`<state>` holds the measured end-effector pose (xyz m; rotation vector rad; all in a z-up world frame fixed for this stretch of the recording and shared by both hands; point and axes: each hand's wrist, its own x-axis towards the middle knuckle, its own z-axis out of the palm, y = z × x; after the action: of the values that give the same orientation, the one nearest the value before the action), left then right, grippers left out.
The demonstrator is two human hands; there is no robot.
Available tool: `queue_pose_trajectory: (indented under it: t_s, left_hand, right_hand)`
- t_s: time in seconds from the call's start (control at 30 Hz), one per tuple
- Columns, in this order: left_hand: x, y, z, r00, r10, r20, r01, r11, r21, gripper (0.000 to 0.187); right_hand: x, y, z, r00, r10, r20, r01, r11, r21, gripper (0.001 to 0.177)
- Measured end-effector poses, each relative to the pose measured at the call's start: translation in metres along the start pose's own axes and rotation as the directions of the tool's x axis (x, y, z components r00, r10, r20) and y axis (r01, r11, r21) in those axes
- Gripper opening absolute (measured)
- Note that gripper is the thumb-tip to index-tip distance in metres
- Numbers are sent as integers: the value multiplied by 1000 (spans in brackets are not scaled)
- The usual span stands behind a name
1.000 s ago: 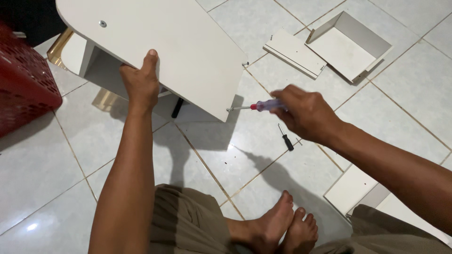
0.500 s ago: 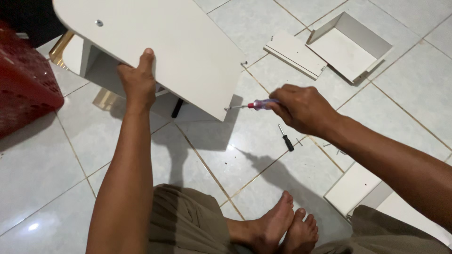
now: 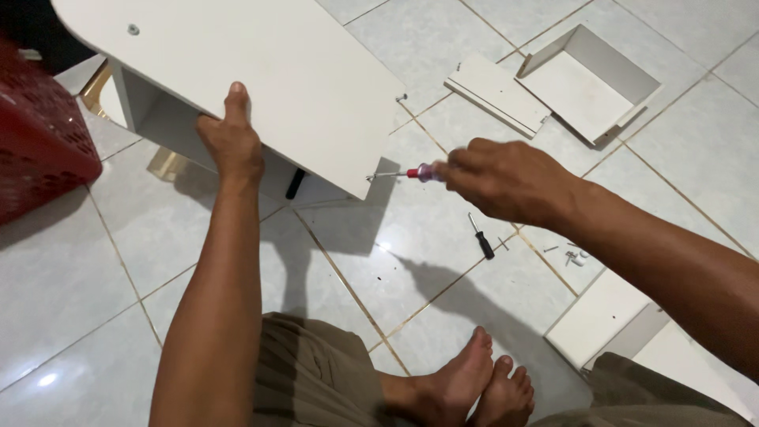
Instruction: The person assembles a white wooden cabinet by screwing panels together using a screwdriver. They align the pieces, insert screws, and tighten them to secure the structure.
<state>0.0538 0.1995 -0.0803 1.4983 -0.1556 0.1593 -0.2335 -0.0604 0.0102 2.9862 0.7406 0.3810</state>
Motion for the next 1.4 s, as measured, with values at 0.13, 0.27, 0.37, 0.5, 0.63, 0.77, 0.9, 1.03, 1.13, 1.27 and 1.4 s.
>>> queue_pose_trajectory:
  t_s: [0.13, 0.27, 0.37, 0.5, 0.63, 0.77, 0.9, 1.03, 1.13, 1.27, 1.4]
  left_hand:
    - [-6, 3, 4, 993, 114, 11, -114, 993, -14, 32]
    - [-13, 9, 5, 992, 121, 29, -121, 992, 20, 33]
    - [-10, 8, 3, 999, 45, 1, -45, 997, 66, 38]
    - [-4, 4, 5, 993, 119, -1, -119, 990, -71, 30]
    - [-7, 3, 8, 993, 118, 4, -118, 990, -77, 31]
    - [-3, 3, 6, 997, 74, -15, -74, 997, 14, 35]
    - [2, 0, 6, 997, 59, -54, -58, 998, 24, 36]
    - [1, 5, 13, 995, 86, -50, -84, 996, 33, 39]
    - [4, 6, 10, 998, 23, -51, -21, 999, 41, 39]
    - [14, 0, 5, 997, 42, -69, -40, 999, 28, 38]
    - [21, -5, 3, 997, 25, -78, -32, 996, -78, 34]
  right_hand:
    - [19, 3, -8, 752, 501, 429, -605, 783, 146, 24]
    - [24, 0, -18, 955, 230, 190, -253, 961, 110, 29]
    - [29, -2, -24, 973, -73, 217, 123, 966, -228, 39]
    - [47, -6, -29, 873, 283, 397, -285, 957, -55, 23]
    - [58, -10, -31, 662, 524, 536, -638, 769, 38, 20]
    - [56, -16, -32, 957, -5, 291, 77, 969, -235, 24]
    - [71, -15, -29, 744, 366, 558, -362, 924, -123, 32]
    - [77, -9, -32, 579, 540, 611, -724, 685, 81, 36]
    - [64, -7, -33, 805, 305, 508, -404, 910, 94, 41]
    - [57, -1, -30, 918, -171, 359, 268, 933, -240, 24]
    - [84, 12, -31, 814, 254, 522, -238, 966, -98, 20]
